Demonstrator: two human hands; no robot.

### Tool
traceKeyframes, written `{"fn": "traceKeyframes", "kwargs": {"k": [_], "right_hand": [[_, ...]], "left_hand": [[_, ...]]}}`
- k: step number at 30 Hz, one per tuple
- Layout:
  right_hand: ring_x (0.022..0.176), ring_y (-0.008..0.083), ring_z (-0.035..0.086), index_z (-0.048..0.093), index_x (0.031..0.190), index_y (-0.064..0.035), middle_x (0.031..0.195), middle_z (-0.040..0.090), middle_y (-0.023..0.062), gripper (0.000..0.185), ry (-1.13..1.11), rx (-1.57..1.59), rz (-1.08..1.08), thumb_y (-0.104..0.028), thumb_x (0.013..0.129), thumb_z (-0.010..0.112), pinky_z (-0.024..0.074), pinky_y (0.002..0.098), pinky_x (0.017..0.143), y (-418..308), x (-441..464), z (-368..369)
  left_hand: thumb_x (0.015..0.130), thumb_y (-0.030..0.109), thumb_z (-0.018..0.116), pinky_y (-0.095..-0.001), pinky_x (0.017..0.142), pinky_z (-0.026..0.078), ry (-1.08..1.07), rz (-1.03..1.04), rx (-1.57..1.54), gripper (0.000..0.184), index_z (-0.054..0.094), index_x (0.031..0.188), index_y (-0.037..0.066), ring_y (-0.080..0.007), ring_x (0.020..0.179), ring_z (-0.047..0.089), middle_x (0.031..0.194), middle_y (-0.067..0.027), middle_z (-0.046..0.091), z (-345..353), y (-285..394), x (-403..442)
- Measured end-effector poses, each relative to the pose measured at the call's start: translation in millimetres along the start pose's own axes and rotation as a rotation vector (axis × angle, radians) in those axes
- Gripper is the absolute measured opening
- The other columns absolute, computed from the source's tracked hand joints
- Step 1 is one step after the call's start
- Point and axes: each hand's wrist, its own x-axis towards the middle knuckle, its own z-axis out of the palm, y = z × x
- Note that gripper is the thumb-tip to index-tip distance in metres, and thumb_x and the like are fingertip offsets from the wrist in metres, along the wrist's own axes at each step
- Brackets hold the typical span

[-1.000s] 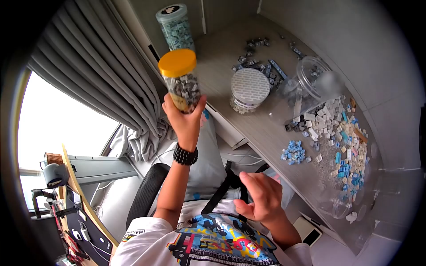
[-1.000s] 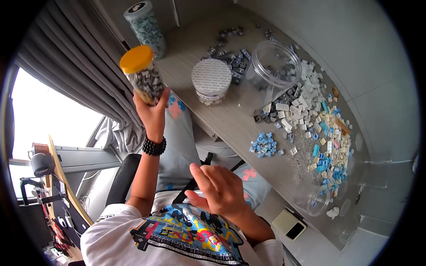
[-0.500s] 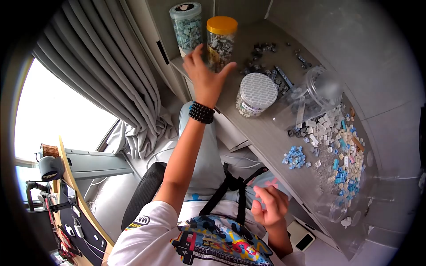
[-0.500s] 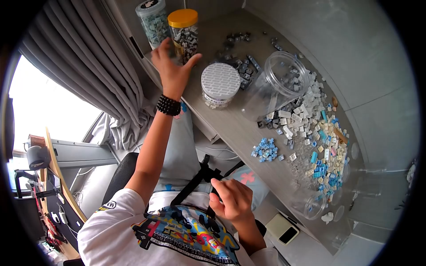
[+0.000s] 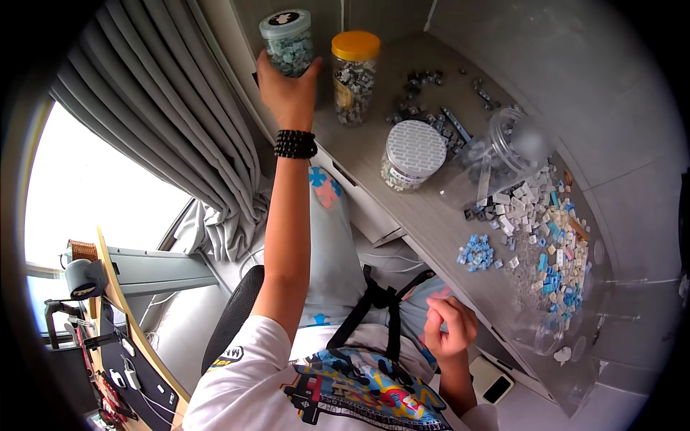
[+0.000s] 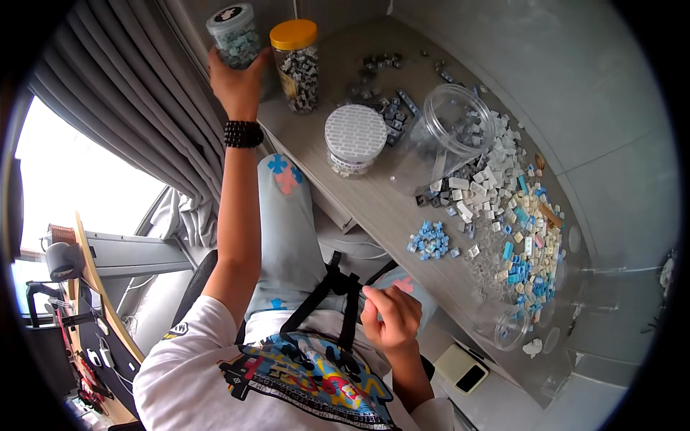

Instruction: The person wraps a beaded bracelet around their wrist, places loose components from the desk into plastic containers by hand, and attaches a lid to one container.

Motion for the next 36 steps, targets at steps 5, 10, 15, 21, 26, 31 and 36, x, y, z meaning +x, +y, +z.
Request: {"fn": "traceKeyframes", "kwargs": {"k": [5, 10, 15, 21, 26, 31, 36], "right_hand": [[0.053, 0.0178, 0.054, 0.064, 0.114, 0.0022, 0.073, 0.063, 0.0079, 0.024, 0.046, 0.061, 0.038, -0.006, 0.091, 0.064, 0.0446, 0.029, 0.052, 2, 8, 6], [0.083, 0.0211, 0.061, 0.048, 0.141, 0.0009, 0.117, 0.06, 0.0203, 0.07, 0.053, 0.248, 0.296, -0.036, 0.089, 0.077, 0.05, 0.0321, 0.062, -22, 57, 9], [0.09, 0.0243, 0.062, 0.047, 0.145, -0.0005, 0.113, 0.058, 0.0143, 0.095, -0.431, -0.309, 0.203, -0.061, 0.079, 0.078, 0.0527, 0.0352, 0.065, -48, 85, -5], [0.073, 0.0289, 0.073, 0.058, 0.123, -0.0013, 0.093, 0.066, 0.0134, 0.079, -0.593, -0.527, 0.502, -0.064, 0.078, 0.077, 0.0578, 0.0367, 0.055, -43, 32, -20], [0.065, 0.0271, 0.07, 0.051, 0.127, -0.0024, 0.09, 0.063, 0.0175, 0.078, -0.465, -0.308, 0.594, -0.059, 0.08, 0.078, 0.0567, 0.0367, 0.051, -20, 5, -37], [0.104, 0.0352, 0.065, 0.048, 0.139, -0.0128, 0.118, 0.055, 0.0171, 0.075, -0.608, -0.277, 0.488, -0.037, 0.078, 0.083, 0.0582, 0.0413, 0.079, -23, 1, -61], [0.131, 0.0322, 0.051, 0.049, 0.136, -0.0244, 0.154, 0.041, 0.0109, 0.052, -0.705, -0.454, 0.144, -0.014, 0.089, 0.067, 0.0554, 0.0408, 0.094, -16, -16, -62]], "left_hand": [[0.065, 0.026, 0.093, -0.0482, 0.097, 0.044, 0.119, 0.164, 0.333, 0.085, 0.053, 0.138, 0.008, -0.0365, 0.114, 0.053, 0.121, -0.0158, 0.055, -76, 59, -33], [0.064, 0.014, 0.091, -0.0479, 0.106, 0.043, -0.151, 0.145, 0.058, 0.086, 0.05, 0.139, 0.003, -0.0387, 0.124, 0.055, 0.135, -0.0201, 0.057, -143, 75, -116], [0.069, 0.008, 0.084, -0.0484, 0.087, 0.052, -0.609, 0.421, -0.144, 0.078, 0.047, 0.137, 0.005, -0.038, 0.101, 0.065, 0.118, -0.0203, 0.066, -186, 57, -216], [0.07, 0.016, 0.079, -0.0492, 0.091, 0.052, -0.974, 0.336, -0.288, 0.067, 0.055, 0.131, 0.004, -0.0368, 0.106, 0.066, 0.123, -0.0181, 0.066, -195, 61, -270], [0.061, 0.019, 0.082, -0.0478, 0.09, 0.053, -1.067, 0.443, -0.417, 0.076, 0.056, 0.131, 0.004, -0.0362, 0.106, 0.065, 0.121, -0.0144, 0.066, -161, 77, -264], [0.058, 0.014, 0.083, -0.0453, 0.093, 0.053, -1.432, 0.352, -0.552, 0.076, 0.058, 0.13, 0.006, -0.0359, 0.108, 0.065, 0.123, -0.0133, 0.066, -143, 91, -251], [0.056, 0.013, 0.088, -0.0468, 0.1, 0.049, -1.671, 0.192, -0.562, 0.082, 0.058, 0.132, 0.008, -0.037, 0.115, 0.061, 0.128, -0.0114, 0.065, -144, 84, -253]]}}
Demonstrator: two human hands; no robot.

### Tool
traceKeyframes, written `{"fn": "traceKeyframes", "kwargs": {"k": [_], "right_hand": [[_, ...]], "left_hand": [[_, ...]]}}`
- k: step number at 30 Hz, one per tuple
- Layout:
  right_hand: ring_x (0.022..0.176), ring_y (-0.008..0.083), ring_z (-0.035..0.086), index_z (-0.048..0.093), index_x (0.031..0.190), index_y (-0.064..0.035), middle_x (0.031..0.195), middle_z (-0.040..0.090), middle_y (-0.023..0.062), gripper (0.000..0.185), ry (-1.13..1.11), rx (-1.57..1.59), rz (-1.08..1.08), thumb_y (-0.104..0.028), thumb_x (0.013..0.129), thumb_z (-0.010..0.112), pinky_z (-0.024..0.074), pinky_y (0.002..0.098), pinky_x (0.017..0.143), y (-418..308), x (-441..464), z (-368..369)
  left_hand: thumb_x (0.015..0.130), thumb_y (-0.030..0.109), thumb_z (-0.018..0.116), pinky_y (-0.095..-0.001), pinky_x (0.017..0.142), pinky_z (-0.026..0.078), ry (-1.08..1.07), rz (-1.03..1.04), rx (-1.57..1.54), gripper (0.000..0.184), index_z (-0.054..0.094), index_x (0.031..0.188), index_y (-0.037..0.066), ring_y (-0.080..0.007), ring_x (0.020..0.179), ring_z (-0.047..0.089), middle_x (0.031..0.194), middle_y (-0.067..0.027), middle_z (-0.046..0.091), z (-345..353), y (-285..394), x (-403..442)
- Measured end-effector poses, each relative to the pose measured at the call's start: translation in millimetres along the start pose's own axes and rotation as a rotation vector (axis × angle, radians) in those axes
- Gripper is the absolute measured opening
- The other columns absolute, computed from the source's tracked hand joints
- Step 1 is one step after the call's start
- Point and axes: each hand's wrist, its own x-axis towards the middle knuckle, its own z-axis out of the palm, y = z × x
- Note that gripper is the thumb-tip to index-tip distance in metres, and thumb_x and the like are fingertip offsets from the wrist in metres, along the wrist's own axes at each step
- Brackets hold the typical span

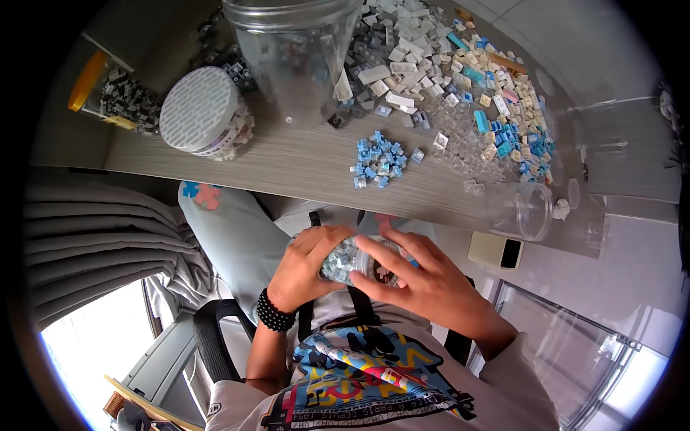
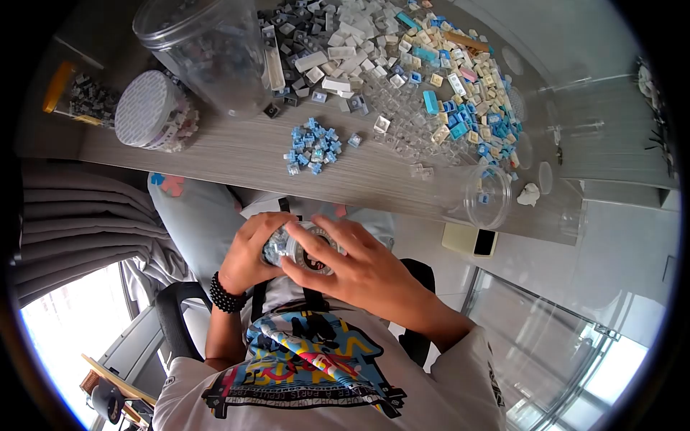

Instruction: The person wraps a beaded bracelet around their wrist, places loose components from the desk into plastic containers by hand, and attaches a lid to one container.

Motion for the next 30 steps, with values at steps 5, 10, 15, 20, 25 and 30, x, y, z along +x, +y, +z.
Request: {"fn": "traceKeyframes", "kwargs": {"k": [5, 10, 15, 20, 25, 30], "right_hand": [[0.138, 0.0307, 0.046, 0.049, 0.13, -0.0252, 0.153, 0.043, 0.0041, 0.045, 0.066, -0.007, -0.029, -0.017, 0.09, 0.067, 0.0564, 0.0385, 0.097, 6, -12, 19], [0.139, 0.0256, 0.047, 0.048, 0.123, -0.0269, 0.149, 0.049, -0.0028, 0.04, 0.14, -0.008, -0.119, -0.017, 0.091, 0.069, 0.0582, 0.0356, 0.097, 1, -14, 15], [0.135, 0.0216, 0.051, 0.048, 0.12, -0.0306, 0.145, 0.054, -0.0087, 0.042, 0.233, 0.038, -0.174, -0.024, 0.089, 0.074, 0.0594, 0.0356, 0.096, -1, -16, 5], [0.124, 0.0256, 0.058, 0.047, 0.123, -0.0293, 0.137, 0.058, -0.0034, 0.048, 0.647, 0.047, -0.223, -0.021, 0.086, 0.076, 0.0588, 0.0403, 0.093, 13, -15, 1], [0.127, 0.0412, 0.055, 0.038, 0.136, -0.0169, 0.141, 0.05, 0.0246, 0.083, 0.575, 0.18, 0.134, 0.003, 0.072, 0.086, 0.0534, 0.0476, 0.098, 33, -14, -13], [0.139, 0.033, 0.048, 0.043, 0.144, -0.0073, 0.151, 0.046, 0.0212, 0.078, 0.679, 0.369, 0.461, 0.015, 0.076, 0.075, 0.0478, 0.0442, 0.109, 62, -5, -8]], "left_hand": [[0.055, 0.012, 0.087, -0.045, 0.098, 0.049, -0.128, 0.0, -0.119, 0.085, 0.056, 0.134, 0.008, -0.038, 0.116, 0.061, 0.127, -0.0122, 0.064, -9, -6, 8], [0.063, 0.021, 0.089, -0.0428, 0.098, 0.049, -0.462, -0.084, -0.345, 0.085, 0.053, 0.139, 0.007, -0.0347, 0.116, 0.062, 0.126, -0.0145, 0.063, -32, 1, 14], [0.065, 0.027, 0.091, -0.0403, 0.091, 0.051, -0.699, -0.054, -0.588, 0.087, 0.051, 0.139, 0.004, -0.0348, 0.109, 0.064, 0.122, -0.0169, 0.064, -36, -3, 25], [0.067, 0.029, 0.092, -0.0357, 0.087, 0.052, -0.874, 0.007, -0.644, 0.085, 0.051, 0.135, -0.002, -0.0294, 0.101, 0.067, 0.113, -0.0155, 0.068, -42, -19, 31], [0.063, 0.022, 0.094, -0.035, 0.103, 0.044, -0.485, -0.14, -0.65, 0.093, 0.049, 0.142, 0.0, -0.0285, 0.122, 0.058, 0.132, -0.0171, 0.061, -31, -21, 4], [0.061, 0.014, 0.092, -0.0391, 0.105, 0.046, -0.011, -0.2, -0.318, 0.092, 0.049, 0.141, 0.003, -0.032, 0.122, 0.06, 0.133, -0.016, 0.061, -5, -20, -3]]}}
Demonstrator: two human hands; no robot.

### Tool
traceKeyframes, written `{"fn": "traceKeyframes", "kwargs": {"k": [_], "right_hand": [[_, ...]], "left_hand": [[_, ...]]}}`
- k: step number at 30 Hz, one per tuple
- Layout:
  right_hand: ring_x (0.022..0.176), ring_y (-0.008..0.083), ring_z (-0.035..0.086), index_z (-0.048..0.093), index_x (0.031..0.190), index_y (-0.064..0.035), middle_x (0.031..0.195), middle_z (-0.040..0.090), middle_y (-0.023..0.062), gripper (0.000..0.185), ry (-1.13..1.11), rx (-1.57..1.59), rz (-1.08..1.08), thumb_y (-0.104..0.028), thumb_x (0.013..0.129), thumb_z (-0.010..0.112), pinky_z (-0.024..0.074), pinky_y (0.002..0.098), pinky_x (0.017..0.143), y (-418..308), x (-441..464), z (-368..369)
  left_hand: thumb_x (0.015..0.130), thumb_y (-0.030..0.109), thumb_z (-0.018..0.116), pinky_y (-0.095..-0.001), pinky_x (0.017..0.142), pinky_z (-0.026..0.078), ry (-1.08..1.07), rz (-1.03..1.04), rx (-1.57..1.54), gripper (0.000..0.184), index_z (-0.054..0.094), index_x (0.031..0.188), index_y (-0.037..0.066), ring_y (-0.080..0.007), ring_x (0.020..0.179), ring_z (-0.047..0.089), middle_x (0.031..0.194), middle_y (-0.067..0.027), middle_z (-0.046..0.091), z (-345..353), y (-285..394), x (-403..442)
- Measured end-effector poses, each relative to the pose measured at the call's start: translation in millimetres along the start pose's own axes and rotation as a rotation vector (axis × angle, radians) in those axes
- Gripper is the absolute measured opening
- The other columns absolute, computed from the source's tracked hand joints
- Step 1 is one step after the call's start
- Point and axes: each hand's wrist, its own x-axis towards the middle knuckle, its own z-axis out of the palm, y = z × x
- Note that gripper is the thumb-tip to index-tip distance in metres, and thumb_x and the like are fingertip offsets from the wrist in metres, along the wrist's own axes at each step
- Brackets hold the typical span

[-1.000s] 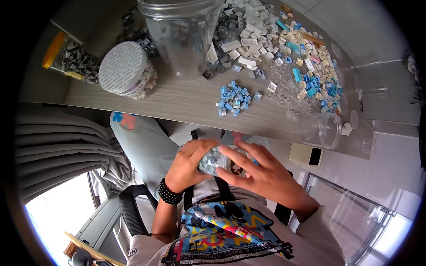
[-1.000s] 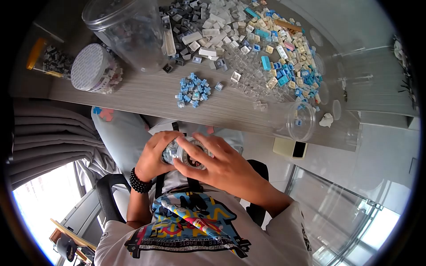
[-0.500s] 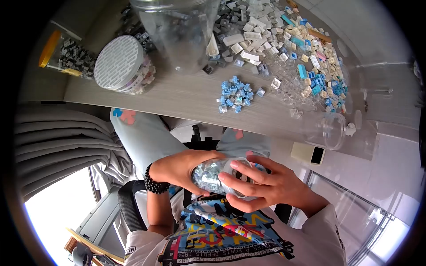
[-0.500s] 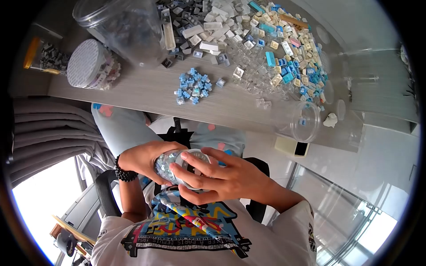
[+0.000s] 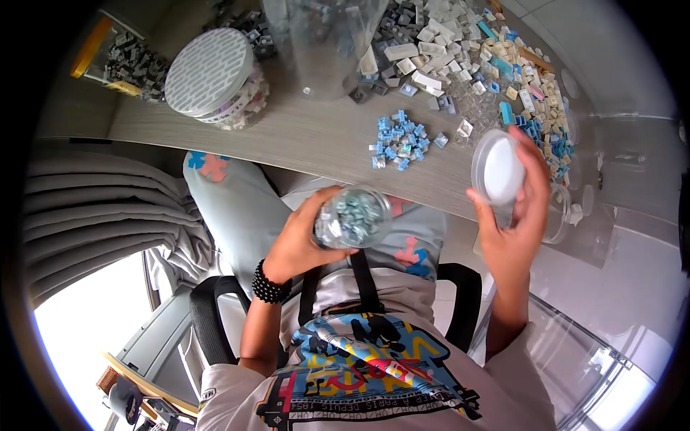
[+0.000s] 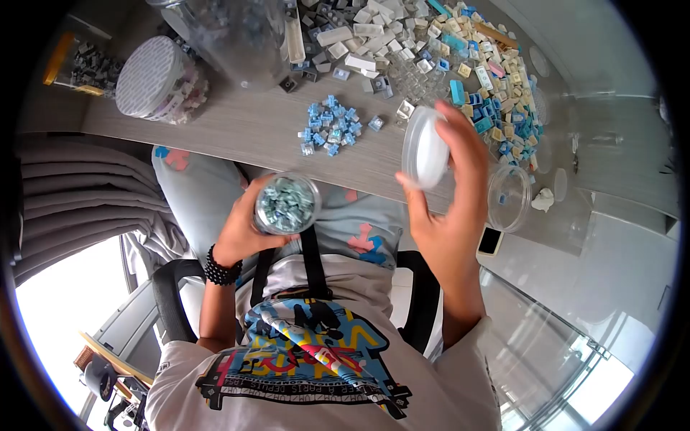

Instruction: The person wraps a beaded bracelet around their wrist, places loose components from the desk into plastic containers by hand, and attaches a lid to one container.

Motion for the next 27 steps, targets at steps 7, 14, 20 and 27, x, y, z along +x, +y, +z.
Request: {"fn": "traceKeyframes", "kwargs": {"k": [7, 14, 20, 27], "right_hand": [[0.133, 0.0357, 0.054, 0.05, 0.143, -0.0113, 0.146, 0.053, 0.0121, 0.073, -0.282, -0.126, 0.063, 0.016, 0.077, 0.066, 0.0485, 0.0418, 0.107, -10, 34, 14], [0.133, 0.036, 0.051, 0.05, 0.145, -0.0118, 0.146, 0.051, 0.0122, 0.076, -0.372, -0.126, 0.085, 0.015, 0.077, 0.067, 0.0452, 0.0425, 0.109, -9, 44, 22], [0.138, 0.0323, 0.049, 0.051, 0.146, -0.008, 0.15, 0.05, 0.0124, 0.078, -0.472, -0.138, 0.044, 0.017, 0.074, 0.068, 0.0407, 0.0389, 0.114, -14, 58, 24], [0.138, 0.0316, 0.049, 0.048, 0.149, -0.0098, 0.15, 0.049, 0.012, 0.081, -0.541, -0.07, 0.063, 0.015, 0.075, 0.069, 0.0404, 0.0388, 0.114, -10, 62, 26]], "left_hand": [[0.062, 0.013, 0.094, -0.0396, 0.1, 0.05, 0.275, -0.034, 0.244, 0.089, 0.047, 0.137, -0.001, -0.0316, 0.117, 0.064, 0.126, -0.0188, 0.063, 24, -15, -16], [0.066, 0.015, 0.093, -0.041, 0.1, 0.05, 0.41, -0.109, 0.305, 0.088, 0.045, 0.139, -0.001, -0.035, 0.117, 0.064, 0.124, -0.0221, 0.063, 30, -14, -19], [0.068, 0.015, 0.092, -0.0424, 0.099, 0.05, 0.424, -0.092, 0.309, 0.088, 0.044, 0.14, 0.0, -0.0383, 0.116, 0.063, 0.125, -0.0229, 0.062, 24, -17, -6], [0.068, 0.016, 0.092, -0.0425, 0.098, 0.05, 0.389, -0.076, 0.284, 0.09, 0.042, 0.141, 0.0, -0.0388, 0.115, 0.063, 0.123, -0.0237, 0.062, 29, -22, 0]]}}
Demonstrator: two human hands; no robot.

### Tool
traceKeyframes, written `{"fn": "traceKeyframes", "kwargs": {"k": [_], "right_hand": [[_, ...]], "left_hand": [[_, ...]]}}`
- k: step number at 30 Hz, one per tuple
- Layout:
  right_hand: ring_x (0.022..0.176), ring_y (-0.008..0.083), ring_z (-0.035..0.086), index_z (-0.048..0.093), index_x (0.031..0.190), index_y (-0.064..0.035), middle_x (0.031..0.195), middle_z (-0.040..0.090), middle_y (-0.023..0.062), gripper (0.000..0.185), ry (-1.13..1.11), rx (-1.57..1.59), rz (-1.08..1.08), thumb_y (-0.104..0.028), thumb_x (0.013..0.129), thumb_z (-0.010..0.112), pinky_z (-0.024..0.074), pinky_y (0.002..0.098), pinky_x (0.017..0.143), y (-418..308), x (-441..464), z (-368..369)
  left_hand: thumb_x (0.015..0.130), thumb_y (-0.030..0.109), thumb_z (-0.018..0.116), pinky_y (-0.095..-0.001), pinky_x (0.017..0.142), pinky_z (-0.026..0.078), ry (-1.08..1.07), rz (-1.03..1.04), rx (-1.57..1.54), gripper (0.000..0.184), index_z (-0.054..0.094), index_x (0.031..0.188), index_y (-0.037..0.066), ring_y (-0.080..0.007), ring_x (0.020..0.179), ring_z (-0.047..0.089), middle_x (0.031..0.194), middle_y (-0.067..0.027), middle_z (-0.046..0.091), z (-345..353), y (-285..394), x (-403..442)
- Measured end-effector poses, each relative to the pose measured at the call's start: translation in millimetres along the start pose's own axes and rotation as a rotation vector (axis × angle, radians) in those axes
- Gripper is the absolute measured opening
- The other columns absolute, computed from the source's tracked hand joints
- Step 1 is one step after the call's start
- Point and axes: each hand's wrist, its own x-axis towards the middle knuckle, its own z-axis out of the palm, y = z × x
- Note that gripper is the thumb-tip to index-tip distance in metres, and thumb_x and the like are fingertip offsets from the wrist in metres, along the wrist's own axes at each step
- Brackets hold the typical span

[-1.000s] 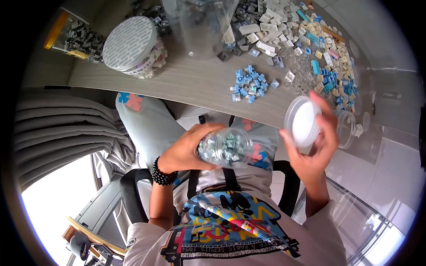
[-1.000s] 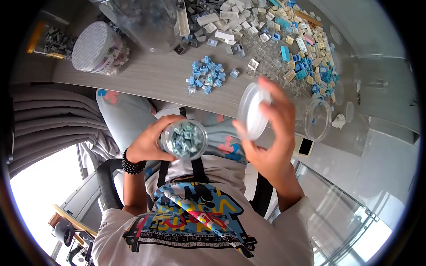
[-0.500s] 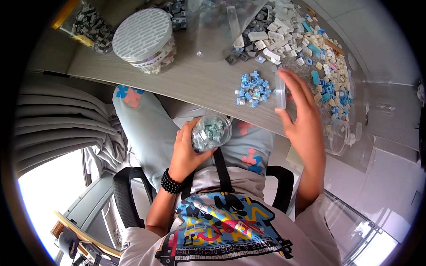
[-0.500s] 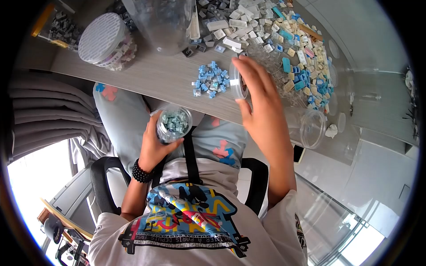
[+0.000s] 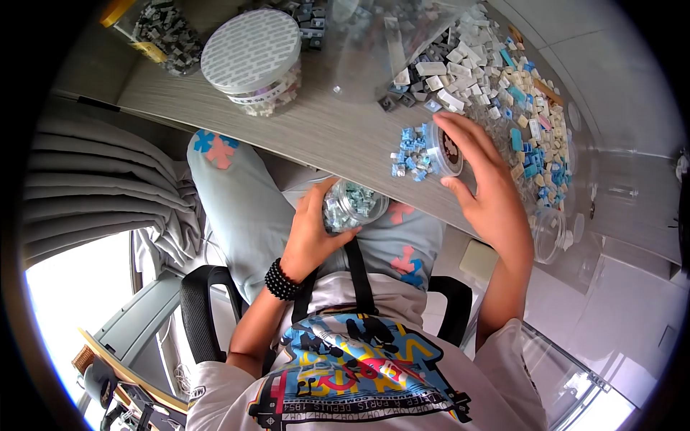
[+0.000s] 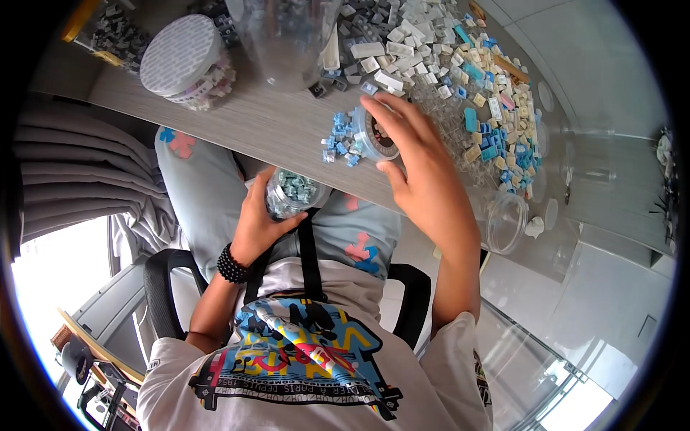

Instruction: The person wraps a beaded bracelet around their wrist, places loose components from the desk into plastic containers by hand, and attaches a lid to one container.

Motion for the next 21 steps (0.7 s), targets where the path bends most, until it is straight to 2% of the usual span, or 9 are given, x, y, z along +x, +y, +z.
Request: {"fn": "traceKeyframes", "kwargs": {"k": [2, 5, 7, 10, 12, 15, 18, 20, 21], "right_hand": [[0.137, 0.0313, 0.05, 0.047, 0.15, -0.0104, 0.15, 0.05, 0.0124, 0.082, 0.004, 0.011, -0.021, 0.015, 0.075, 0.07, 0.0421, 0.0389, 0.113, 0, 1, 0], [0.13, 0.0289, 0.055, 0.046, 0.151, -0.0111, 0.149, 0.05, 0.0129, 0.084, 0.053, 0.072, 0.075, 0.012, 0.076, 0.074, 0.0481, 0.0383, 0.107, -5, -2, -3], [0.124, 0.0287, 0.057, 0.05, 0.147, -0.0134, 0.14, 0.054, 0.0115, 0.079, 0.135, 0.168, 0.147, 0.001, 0.076, 0.081, 0.0512, 0.0381, 0.098, -7, -11, -5], [0.121, 0.0284, 0.059, 0.053, 0.14, -0.0109, 0.137, 0.055, 0.0125, 0.073, 0.254, 0.121, 0.172, -0.004, 0.074, 0.085, 0.0526, 0.0376, 0.094, 12, -30, -2], [0.119, 0.0301, 0.06, 0.053, 0.132, -0.0071, 0.136, 0.056, 0.0141, 0.069, 0.296, 0.183, 0.228, -0.006, 0.073, 0.087, 0.0511, 0.0396, 0.097, 13, -44, 3], [0.119, 0.0321, 0.06, 0.05, 0.126, -0.0052, 0.135, 0.056, 0.0158, 0.069, 0.308, 0.024, 0.256, -0.006, 0.07, 0.089, 0.0474, 0.044, 0.101, 13, -64, 10], [0.12, 0.0329, 0.058, 0.05, 0.125, -0.0053, 0.137, 0.055, 0.0165, 0.069, 0.349, 0.007, 0.28, -0.007, 0.069, 0.09, 0.048, 0.0426, 0.099, 22, -74, 21], [0.124, 0.036, 0.053, 0.05, 0.128, -0.0053, 0.14, 0.051, 0.0167, 0.072, 0.388, -0.047, 0.215, -0.01, 0.069, 0.09, 0.046, 0.0458, 0.101, 20, -72, 22], [0.124, 0.0379, 0.051, 0.05, 0.131, -0.0053, 0.141, 0.049, 0.0179, 0.074, 0.429, -0.243, 0.152, -0.014, 0.07, 0.09, 0.0445, 0.0483, 0.101, 12, -68, 20]], "left_hand": [[0.068, 0.016, 0.092, -0.0421, 0.098, 0.05, -0.015, 0.004, -0.02, 0.09, 0.042, 0.141, 0.0, -0.0388, 0.115, 0.063, 0.123, -0.0238, 0.063, 4, -3, 1], [0.069, 0.016, 0.09, -0.046, 0.103, 0.046, -0.032, -0.107, -0.153, 0.084, 0.046, 0.139, 0.0, -0.045, 0.121, 0.056, 0.126, -0.0257, 0.061, 7, -3, 1], [0.069, 0.016, 0.091, -0.046, 0.102, 0.047, -0.043, -0.09, -0.16, 0.085, 0.045, 0.139, 0.0, -0.0451, 0.12, 0.057, 0.126, -0.0265, 0.061, 6, -2, 2], [0.069, 0.016, 0.091, -0.0453, 0.101, 0.048, -0.037, -0.084, -0.172, 0.085, 0.045, 0.139, 0.0, -0.0446, 0.117, 0.058, 0.125, -0.0263, 0.061, 6, -6, 2], [0.069, 0.016, 0.091, -0.045, 0.1, 0.048, -0.042, -0.091, -0.175, 0.085, 0.045, 0.139, 0.001, -0.0441, 0.117, 0.059, 0.125, -0.0258, 0.062, 7, -10, 1], [0.069, 0.016, 0.091, -0.0447, 0.1, 0.049, -0.058, -0.104, -0.184, 0.084, 0.046, 0.139, 0.002, -0.0431, 0.116, 0.06, 0.124, -0.0247, 0.062, 8, -9, 0], [0.069, 0.015, 0.091, -0.0445, 0.099, 0.049, -0.061, -0.087, -0.203, 0.083, 0.047, 0.139, 0.003, -0.0422, 0.116, 0.06, 0.123, -0.0237, 0.063, 9, -10, -1], [0.069, 0.015, 0.091, -0.0444, 0.099, 0.049, -0.053, -0.064, -0.215, 0.083, 0.047, 0.138, 0.003, -0.0418, 0.116, 0.061, 0.123, -0.0234, 0.063, 10, -12, -2], [0.068, 0.014, 0.092, -0.0411, 0.099, 0.05, -0.072, -0.05, -0.183, 0.087, 0.045, 0.14, 0.001, -0.0353, 0.116, 0.063, 0.124, -0.021, 0.064, 9, -13, -3]]}}
